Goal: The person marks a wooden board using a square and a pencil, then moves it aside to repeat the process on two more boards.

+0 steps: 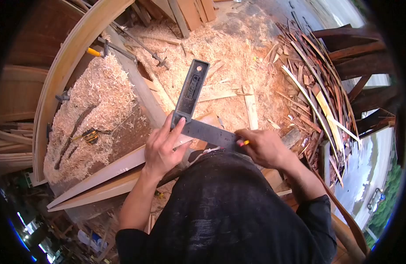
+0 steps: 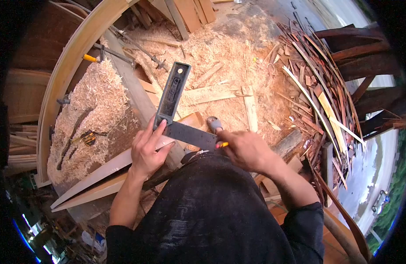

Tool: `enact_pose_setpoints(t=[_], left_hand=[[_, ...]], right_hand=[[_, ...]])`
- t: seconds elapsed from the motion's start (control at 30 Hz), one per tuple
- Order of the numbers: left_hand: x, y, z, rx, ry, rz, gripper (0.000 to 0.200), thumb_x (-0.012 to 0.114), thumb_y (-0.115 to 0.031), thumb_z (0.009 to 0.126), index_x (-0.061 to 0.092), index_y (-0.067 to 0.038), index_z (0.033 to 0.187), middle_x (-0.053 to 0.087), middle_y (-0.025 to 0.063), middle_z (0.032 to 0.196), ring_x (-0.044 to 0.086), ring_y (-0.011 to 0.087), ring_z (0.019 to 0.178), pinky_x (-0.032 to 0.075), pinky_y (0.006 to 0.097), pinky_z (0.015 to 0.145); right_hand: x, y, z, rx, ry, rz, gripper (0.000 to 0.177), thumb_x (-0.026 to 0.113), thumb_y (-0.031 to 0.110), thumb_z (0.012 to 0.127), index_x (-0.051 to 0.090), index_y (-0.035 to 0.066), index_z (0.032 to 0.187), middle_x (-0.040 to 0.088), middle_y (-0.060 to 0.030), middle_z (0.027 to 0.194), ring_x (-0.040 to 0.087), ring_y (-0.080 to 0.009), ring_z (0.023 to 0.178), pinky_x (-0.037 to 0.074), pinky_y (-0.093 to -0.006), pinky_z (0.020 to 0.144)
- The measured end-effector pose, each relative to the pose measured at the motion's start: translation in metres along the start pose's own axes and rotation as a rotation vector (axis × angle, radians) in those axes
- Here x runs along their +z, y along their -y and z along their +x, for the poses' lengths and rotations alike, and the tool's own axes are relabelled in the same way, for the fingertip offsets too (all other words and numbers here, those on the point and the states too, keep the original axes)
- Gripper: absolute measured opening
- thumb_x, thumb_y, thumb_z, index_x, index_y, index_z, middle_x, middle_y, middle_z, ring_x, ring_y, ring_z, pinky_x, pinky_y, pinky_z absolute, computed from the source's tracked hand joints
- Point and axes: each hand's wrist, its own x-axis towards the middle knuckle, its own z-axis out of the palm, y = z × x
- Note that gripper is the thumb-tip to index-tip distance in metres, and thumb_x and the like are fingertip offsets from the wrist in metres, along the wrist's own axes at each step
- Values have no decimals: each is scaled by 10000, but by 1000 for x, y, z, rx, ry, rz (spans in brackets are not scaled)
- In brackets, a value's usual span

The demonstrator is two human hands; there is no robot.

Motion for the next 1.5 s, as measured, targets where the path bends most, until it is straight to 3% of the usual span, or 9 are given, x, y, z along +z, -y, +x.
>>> enact_pose_setpoints(t=[0.2, 0.27, 0.4, 0.53, 0.67, 0.9, 1.03, 1.23, 1.5], left_hand=[[-6, 12, 0, -31, -225, -358, 992, 907, -265, 740, 346, 14, 1508, 566, 227, 1376, 603, 400, 1194, 483, 467, 1029], [-21, 11, 7, -43, -216, -136, 957, 904, -267, 743, 372, 29, 1482, 566, 223, 1364, 585, 403, 1219, 465, 468, 1047], [-29, 36, 3, -181, -49, -115, 787, 825, -304, 839, 434, -12, 1456, 615, 188, 1192, 596, 380, 1127, 462, 464, 971], [-43, 40, -13, -252, 82, -51, 547, 735, -325, 928, 568, -35, 1360, 631, 194, 1137, 623, 345, 1072, 479, 436, 933], [-38, 37, -17, -205, -11, -24, 504, 757, -360, 899, 643, -10, 1244, 656, 180, 1029, 645, 342, 965, 501, 436, 857], [-37, 36, -15, -190, -101, -32, 487, 819, -378, 827, 694, 7, 1098, 681, 165, 916, 672, 343, 852, 518, 438, 781], [-36, 41, -15, -260, -53, -75, 524, 825, -411, 818, 703, 9, 1108, 694, 178, 965, 679, 344, 900, 520, 435, 807], [-34, 43, -19, -233, -65, -10, 522, 816, -396, 840, 702, 1, 1159, 697, 170, 1006, 681, 304, 928, 523, 396, 823], [-32, 44, -18, -199, -70, -38, 563, 818, -437, 823, 700, 19, 1132, 690, 178, 964, 670, 345, 893, 516, 437, 796]], right_hand=[[70, 3, -12, 9, -139, 648, 231, 543, 212, 1030, 664, 18, 1001, 645, -112, 757, 623, -276, 620, 525, -392, 649], [72, 25, -13, 136, 76, 1147, 377, 470, 331, 1075, 646, 5, 1007, 485, 2, 675, 455, -176, 560, 494, -336, 710], [145, 14, 0, -101, 601, 2219, 425, 405, 321, 1081, 533, -9, 1316, 496, -24, 706, 466, -152, 591, 487, -319, 707], [147, 49, -10, 423, 242, 2149, 463, 402, 339, 1089, 541, -25, 1338, 681, -102, 827, 593, -166, 619, 543, -330, 703], [151, 45, -35, 338, -75, 1756, 485, 385, 369, 1098, 660, -23, 1175, 728, -121, 940, 675, -156, 772, 536, -257, 725], [149, 15, -32, 367, -577, 920, 575, 391, 437, 1095, 736, -10, 987, 672, -66, 753, 602, -132, 642, 465, -306, 596], [117, 35, -24, 231, -805, 1151, 357, 554, 289, 1063, 745, -13, 1048, 698, -70, 779, 643, -127, 686, 485, -268, 606], [111, 51, -1, 5, -761, 706, 228, 669, 163, 966, 735, 30, 1138, 766, -107, 940, 695, -124, 812, 531, -280, 680], [90, 61, -5, -123, -618, 349, 209, 658, 135, 931, 730, 38, 1101, 737, -193, 972, 730, -339, 883, 572, -394, 754]])
